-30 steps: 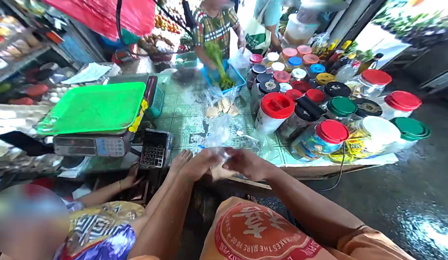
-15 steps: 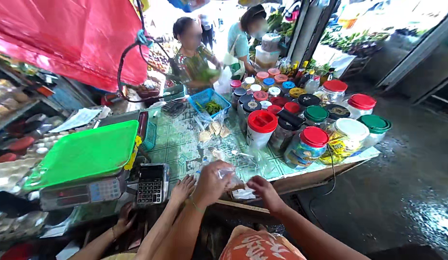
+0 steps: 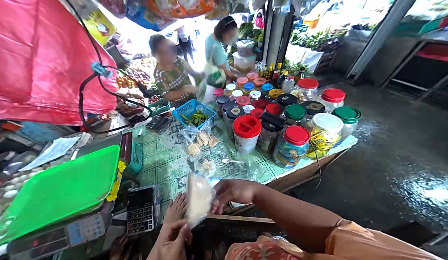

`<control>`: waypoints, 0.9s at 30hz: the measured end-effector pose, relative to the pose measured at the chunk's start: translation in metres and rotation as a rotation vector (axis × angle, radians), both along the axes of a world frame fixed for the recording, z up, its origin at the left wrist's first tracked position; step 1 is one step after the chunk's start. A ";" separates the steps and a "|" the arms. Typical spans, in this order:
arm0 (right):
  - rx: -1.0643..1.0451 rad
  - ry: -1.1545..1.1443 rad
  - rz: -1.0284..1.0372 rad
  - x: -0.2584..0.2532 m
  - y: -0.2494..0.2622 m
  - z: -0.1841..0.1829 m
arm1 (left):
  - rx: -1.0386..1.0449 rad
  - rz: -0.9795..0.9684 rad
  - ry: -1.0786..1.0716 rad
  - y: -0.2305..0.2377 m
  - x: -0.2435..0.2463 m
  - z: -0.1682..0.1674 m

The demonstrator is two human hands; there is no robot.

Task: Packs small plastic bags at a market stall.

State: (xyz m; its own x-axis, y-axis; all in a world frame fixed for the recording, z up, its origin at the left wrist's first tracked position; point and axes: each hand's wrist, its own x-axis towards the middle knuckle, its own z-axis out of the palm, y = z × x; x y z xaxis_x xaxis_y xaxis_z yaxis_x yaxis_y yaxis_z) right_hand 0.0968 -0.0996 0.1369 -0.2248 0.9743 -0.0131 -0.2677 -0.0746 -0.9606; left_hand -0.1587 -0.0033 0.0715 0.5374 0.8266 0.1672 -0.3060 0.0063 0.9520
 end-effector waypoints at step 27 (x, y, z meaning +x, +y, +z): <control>-0.423 0.190 -0.452 0.106 -0.037 -0.088 | 0.789 0.285 0.854 -0.053 0.232 -0.050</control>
